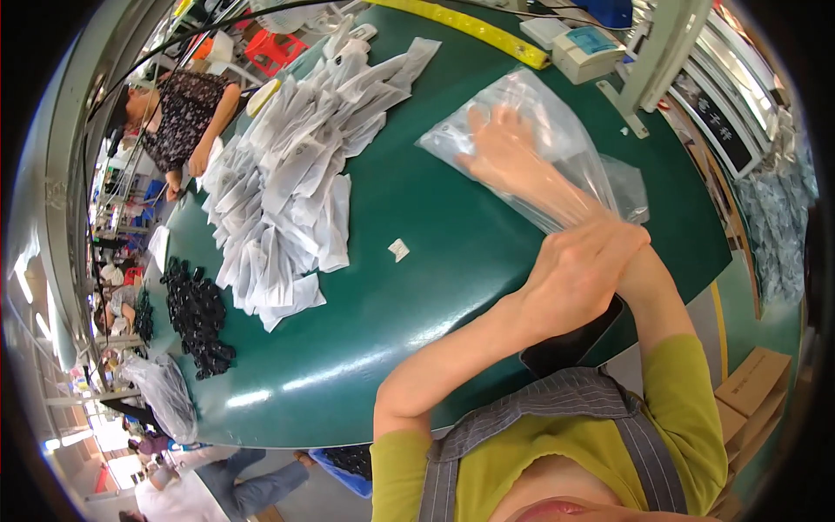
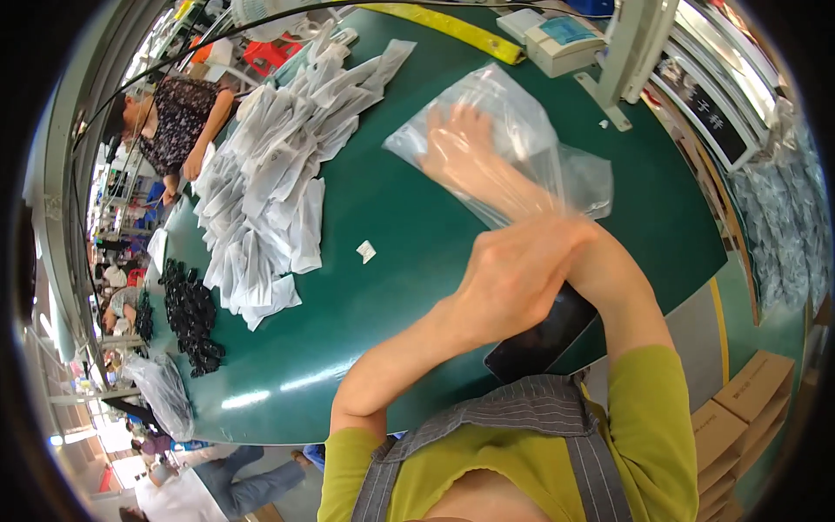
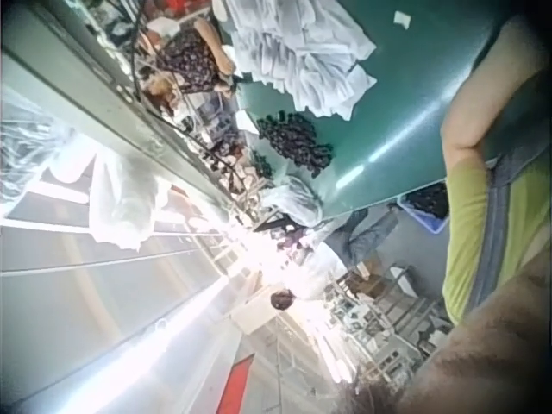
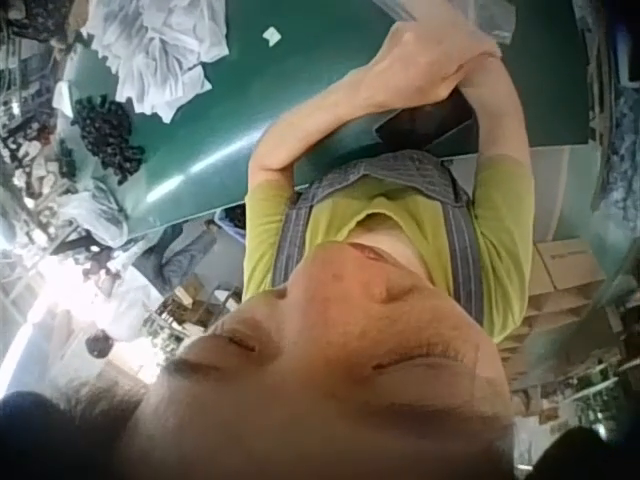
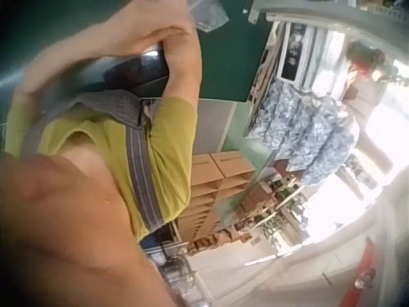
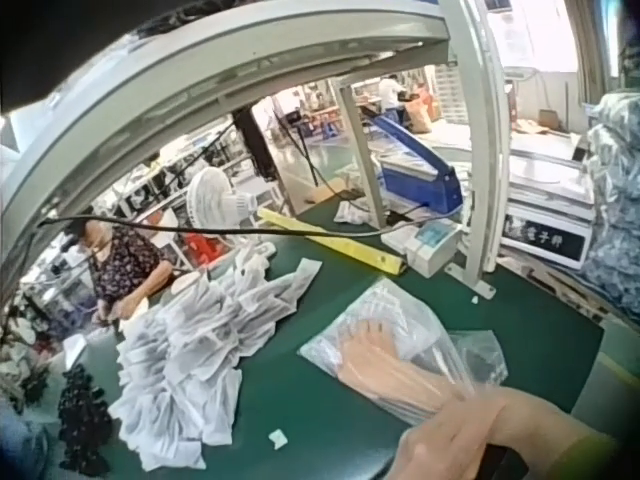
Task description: Packing small white components into plastic bags and placing them into a larger bag at a factory workstation.
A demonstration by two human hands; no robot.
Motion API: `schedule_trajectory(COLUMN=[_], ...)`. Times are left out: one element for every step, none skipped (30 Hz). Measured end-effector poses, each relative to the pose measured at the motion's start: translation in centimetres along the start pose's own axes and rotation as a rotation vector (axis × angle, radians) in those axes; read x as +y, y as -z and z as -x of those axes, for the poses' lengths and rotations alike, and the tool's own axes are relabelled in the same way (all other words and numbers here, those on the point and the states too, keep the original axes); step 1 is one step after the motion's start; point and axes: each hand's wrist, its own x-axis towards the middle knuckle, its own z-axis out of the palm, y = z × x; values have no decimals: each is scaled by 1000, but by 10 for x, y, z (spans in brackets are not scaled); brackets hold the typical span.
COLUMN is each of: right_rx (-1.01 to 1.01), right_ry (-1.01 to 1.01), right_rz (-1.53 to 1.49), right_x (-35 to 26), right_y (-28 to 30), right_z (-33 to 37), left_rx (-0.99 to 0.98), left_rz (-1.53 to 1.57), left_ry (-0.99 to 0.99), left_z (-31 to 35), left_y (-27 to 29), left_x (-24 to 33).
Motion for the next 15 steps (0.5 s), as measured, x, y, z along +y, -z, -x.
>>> schedule_trajectory(right_rx=[170, 338, 378, 371, 406, 441, 566, 562, 591, 617, 575, 573, 375, 175, 170], right_ry=[17, 38, -25, -5, -11, -22, -42, -38, 118, 271, 372, 353, 365, 373, 375], right_rz=[22, 34, 46, 36, -3, -38, -28, -31, -135, -228, -279, -251, -382, -513, -501], right_x=[7, 12, 14, 16, 18, 18, 34, 41, 52, 57, 52, 60, 73, 81, 85], right_y=[-9, -17, -25, -27, -27, -29, -25, -30, -33, -31, -9, 1, 10, 16, 19], right_z=[2, 1, 2, -2, -5, -6, -2, -1, 6, 17, 40, 62, 81, 91, 88], left_rx=[-46, -92, -139, -130, -46, 39, 68, 71, 176, 280, 381, 458, 375, 374, 262], left_rz=[-4, -15, 9, -9, 10, 33, 70, 66, 60, 65, 313, 581, 731, 749, 966], left_ry=[-28, -50, 3, 15, 9, -1, -17, -13, 223, 454, 745, 1035, 1199, 1195, 1221], left_z=[8, 13, 17, 16, 17, 18, 16, 27, 42, 57, 75, 86, 88, 85, 79], left_y=[-1, 0, 2, 2, 1, 1, -5, 1, 10, 19, 26, 26, 24, 17, 8], left_x=[-2, -3, -1, -2, -2, -1, -4, -11, -15, -20, -29, -36, -32, -33, -37])
